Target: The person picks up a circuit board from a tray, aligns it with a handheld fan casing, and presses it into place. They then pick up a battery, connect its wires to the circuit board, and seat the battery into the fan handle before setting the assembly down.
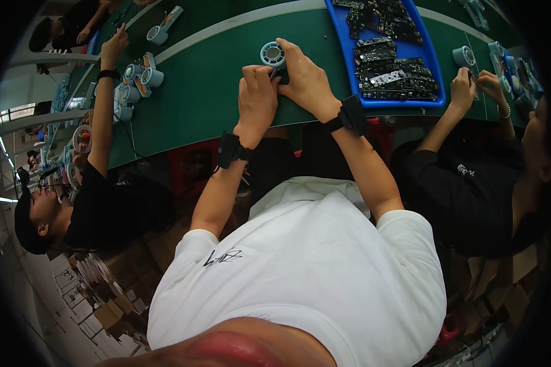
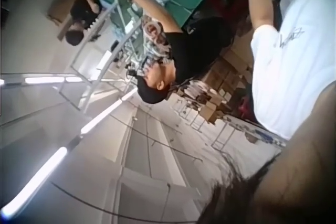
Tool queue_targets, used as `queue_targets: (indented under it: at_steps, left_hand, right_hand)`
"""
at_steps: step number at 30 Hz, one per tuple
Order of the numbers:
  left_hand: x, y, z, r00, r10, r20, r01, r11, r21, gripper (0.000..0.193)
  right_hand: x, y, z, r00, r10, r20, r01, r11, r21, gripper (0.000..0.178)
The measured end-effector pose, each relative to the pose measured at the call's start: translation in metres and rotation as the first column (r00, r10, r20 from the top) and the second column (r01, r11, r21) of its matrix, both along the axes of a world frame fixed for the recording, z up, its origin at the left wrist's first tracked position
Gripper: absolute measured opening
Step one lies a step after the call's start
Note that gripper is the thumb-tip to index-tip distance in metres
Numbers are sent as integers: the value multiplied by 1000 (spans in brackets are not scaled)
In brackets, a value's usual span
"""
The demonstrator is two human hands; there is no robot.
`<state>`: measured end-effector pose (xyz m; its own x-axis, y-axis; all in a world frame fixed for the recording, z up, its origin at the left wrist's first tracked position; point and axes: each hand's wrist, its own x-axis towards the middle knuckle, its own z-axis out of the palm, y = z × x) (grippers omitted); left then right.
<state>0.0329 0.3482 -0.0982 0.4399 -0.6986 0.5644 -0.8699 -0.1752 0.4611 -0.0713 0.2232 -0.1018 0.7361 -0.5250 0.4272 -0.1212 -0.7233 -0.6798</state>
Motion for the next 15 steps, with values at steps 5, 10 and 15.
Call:
queue_targets:
  at_steps: [5,10,15]
  left_hand:
    - [21,5,-9,961,-212,179,179,966,184,24]
    - [99,-46,5,996,-60,73,50,990,128,20]
    - [259,-146,9,954,172,246,-187,981,42,17]
  right_hand:
    - [-21,-8,2,998,60,4,-59,962,265,87]
    - [-61,-7,25,999,22,27,-34,823,567,66]
    - [-88,-37,60,993,-112,36,90,920,382,50]
